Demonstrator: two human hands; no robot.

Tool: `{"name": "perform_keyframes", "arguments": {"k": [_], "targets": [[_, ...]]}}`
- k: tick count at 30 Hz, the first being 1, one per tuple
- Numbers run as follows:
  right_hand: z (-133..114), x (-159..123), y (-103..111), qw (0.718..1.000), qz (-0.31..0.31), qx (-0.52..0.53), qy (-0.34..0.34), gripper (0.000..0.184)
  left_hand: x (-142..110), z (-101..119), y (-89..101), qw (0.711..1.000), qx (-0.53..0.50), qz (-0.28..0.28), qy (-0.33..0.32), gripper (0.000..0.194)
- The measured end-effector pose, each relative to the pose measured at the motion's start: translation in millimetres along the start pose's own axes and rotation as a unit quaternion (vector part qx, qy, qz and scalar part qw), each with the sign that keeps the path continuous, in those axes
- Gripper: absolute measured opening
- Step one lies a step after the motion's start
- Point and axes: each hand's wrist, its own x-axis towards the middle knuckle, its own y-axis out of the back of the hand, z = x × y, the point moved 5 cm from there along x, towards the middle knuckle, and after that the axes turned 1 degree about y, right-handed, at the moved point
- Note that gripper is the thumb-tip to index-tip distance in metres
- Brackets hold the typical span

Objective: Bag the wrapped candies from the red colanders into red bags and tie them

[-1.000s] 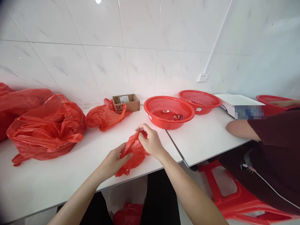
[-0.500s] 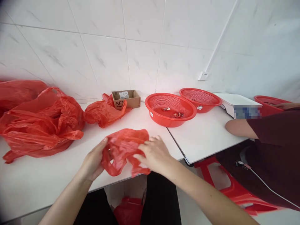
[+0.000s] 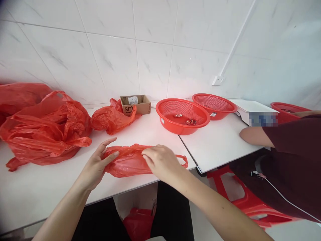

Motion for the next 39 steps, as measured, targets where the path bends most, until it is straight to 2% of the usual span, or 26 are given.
{"name": "perform_keyframes", "arguments": {"k": [3,5,7,8,10,11,13,15,17,18,19,21,25,29,31,33,34,37,39], "targets": [[4,12,-37,0.995,-0.098,-0.014,0.009,0.034,-3,-2,-1.8,0.999,0.009,-0.038,0.017,0.069],[25,14,-49,0.985,-0.165,-0.040,-0.023,0.046,-1,1,12.8,1.000,0.009,-0.025,0.009,0.066],[51,11,-50,0.972,-0.214,-0.054,-0.086,0.064,3,7,37.2,0.999,-0.001,0.037,-0.019,0.063],[62,9,-46,0.966,-0.228,-0.056,-0.112,0.067,4,9,48.5,0.997,-0.005,0.072,-0.029,0.061],[72,5,-37,0.960,-0.240,-0.061,-0.128,0.061,2,13,59.8,0.991,0.034,0.123,-0.051,0.053],[72,4,-32,0.961,-0.240,-0.063,-0.120,0.055,-2,17,57.9,0.984,0.084,0.140,-0.075,0.046],[63,5,-26,0.965,-0.232,-0.076,-0.095,0.037,-17,28,39.7,0.944,0.214,0.178,-0.175,0.029],[50,9,-24,0.968,-0.220,-0.100,-0.071,0.021,-38,36,5.5,0.875,0.327,0.189,-0.304,0.018],[36,13,-27,0.969,-0.205,-0.124,-0.053,0.024,-48,31,-32.4,0.818,0.405,0.130,-0.387,0.021],[29,14,-31,0.970,-0.200,-0.132,-0.045,0.027,-48,24,-47.6,0.800,0.439,0.090,-0.400,0.023],[23,15,-35,0.970,-0.197,-0.136,-0.036,0.029,-43,14,-57.9,0.790,0.467,0.057,-0.393,0.024],[13,13,-44,0.969,-0.202,-0.141,-0.017,0.028,-23,-7,-65.1,0.788,0.506,0.022,-0.350,0.018],[1,-4,-47,0.957,-0.272,-0.093,0.039,0.026,18,-38,-53.5,0.791,0.547,0.015,-0.272,0.013],[-6,-25,-30,0.918,-0.392,0.018,0.050,0.032,36,-43,-41.4,0.811,0.549,0.034,-0.196,0.018],[-12,-28,-21,0.904,-0.420,0.058,0.055,0.030,38,-40,-41.3,0.821,0.542,0.037,-0.172,0.028],[-18,-24,-15,0.909,-0.403,0.088,0.065,0.025,40,-38,-43.7,0.831,0.533,0.034,-0.157,0.032],[-18,-19,-12,0.921,-0.375,0.084,0.067,0.021,40,-37,-45.3,0.835,0.528,0.030,-0.150,0.029],[2,0,-11,0.962,-0.270,-0.036,0.024,0.027,41,-38,-49.5,0.845,0.517,-0.003,-0.139,0.009],[27,7,-14,0.962,-0.242,-0.122,-0.029,0.036,41,-38,-48.7,0.846,0.515,-0.034,-0.133,0.021]]}}
